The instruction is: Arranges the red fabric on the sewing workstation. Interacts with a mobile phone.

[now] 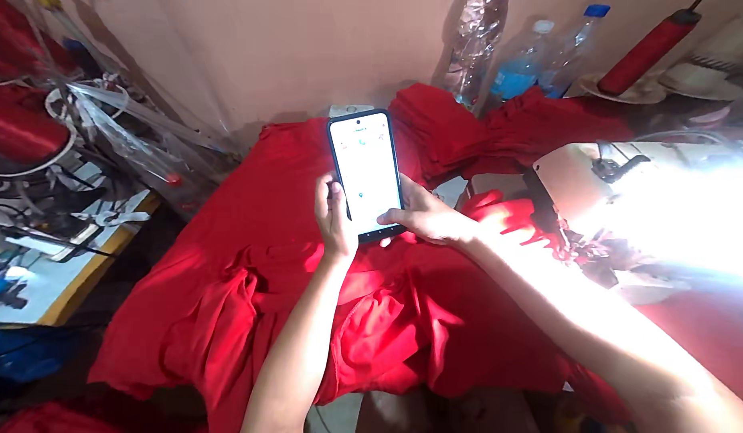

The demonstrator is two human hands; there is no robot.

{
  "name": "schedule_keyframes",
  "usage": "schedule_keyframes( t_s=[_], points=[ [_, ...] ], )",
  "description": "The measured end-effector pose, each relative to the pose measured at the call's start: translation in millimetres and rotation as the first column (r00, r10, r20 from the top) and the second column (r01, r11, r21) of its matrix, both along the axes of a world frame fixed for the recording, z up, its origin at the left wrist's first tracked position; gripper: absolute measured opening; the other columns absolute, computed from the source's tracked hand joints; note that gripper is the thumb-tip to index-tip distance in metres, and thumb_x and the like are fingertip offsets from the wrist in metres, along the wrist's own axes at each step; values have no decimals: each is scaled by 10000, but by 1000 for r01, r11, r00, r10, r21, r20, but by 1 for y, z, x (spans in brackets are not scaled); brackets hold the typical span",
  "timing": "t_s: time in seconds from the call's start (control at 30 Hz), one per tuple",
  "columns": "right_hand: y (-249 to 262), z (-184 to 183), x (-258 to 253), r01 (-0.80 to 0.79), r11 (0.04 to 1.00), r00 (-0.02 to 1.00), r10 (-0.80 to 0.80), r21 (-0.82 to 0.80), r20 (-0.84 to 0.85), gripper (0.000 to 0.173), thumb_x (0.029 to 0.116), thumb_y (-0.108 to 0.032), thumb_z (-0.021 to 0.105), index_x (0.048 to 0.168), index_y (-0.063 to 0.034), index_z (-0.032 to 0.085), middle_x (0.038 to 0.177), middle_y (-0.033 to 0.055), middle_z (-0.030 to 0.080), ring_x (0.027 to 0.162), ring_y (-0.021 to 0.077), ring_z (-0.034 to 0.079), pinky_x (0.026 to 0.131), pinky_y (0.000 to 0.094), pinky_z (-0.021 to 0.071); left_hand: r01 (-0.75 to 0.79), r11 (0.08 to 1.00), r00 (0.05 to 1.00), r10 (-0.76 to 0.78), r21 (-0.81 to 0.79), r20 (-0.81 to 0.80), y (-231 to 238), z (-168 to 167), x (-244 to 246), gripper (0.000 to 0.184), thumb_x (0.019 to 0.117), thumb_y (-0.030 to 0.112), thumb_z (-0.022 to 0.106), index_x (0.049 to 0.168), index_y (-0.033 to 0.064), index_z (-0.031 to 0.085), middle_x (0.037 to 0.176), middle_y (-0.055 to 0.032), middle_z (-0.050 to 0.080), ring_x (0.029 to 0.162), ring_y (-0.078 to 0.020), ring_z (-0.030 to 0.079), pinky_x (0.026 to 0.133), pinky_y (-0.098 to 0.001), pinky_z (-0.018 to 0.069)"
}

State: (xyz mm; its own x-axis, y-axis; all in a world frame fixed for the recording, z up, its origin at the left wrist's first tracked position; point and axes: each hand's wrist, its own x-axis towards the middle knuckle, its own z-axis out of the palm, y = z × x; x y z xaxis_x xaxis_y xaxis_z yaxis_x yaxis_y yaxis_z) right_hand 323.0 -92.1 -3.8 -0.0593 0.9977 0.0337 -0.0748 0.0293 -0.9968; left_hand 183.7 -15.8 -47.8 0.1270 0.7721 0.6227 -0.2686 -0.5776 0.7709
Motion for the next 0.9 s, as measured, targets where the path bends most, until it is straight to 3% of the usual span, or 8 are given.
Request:
schedule_keyframes(
  t_s=[0.23,0.4,0.7,0.9],
  points=[
    [1,0,2,-58,998,998,58,23,-19,645,922,157,559,1468,-106,337,1175,84,651,862,162,729,629,300,638,10,1000,1000,-10,0,26,1,0,0,275,1078,153,315,1222,100,543,1020,96,605,942,26,636,865,-220,556],
    [0,-4,7,-123,992,992,124,22,-34,843,745,257,561,1456,-132,329,1210,57,650,983,147,713,697,301,639,5,1000,1000,-6,-23,-1,2,-1,-2,294,1081,161,305,1231,78,543,1026,69,602,949,10,635,868,-234,553],
    [2,-4,11,-181,983,982,182,19,-47,863,729,257,528,1459,-146,309,1247,49,648,1028,167,717,727,327,651,20,998,1000,-19,-53,13,0,2,-3,283,1082,166,306,1216,101,546,1014,80,605,935,17,637,856,-226,557],
    [1,-3,11,-136,991,990,136,4,-42,843,746,216,526,1474,-143,297,1218,33,647,1001,134,711,711,309,642,43,998,998,-45,-35,-40,3,4,-7,306,1094,199,299,1231,82,546,1028,81,609,942,26,637,865,-217,555]
  ],
)
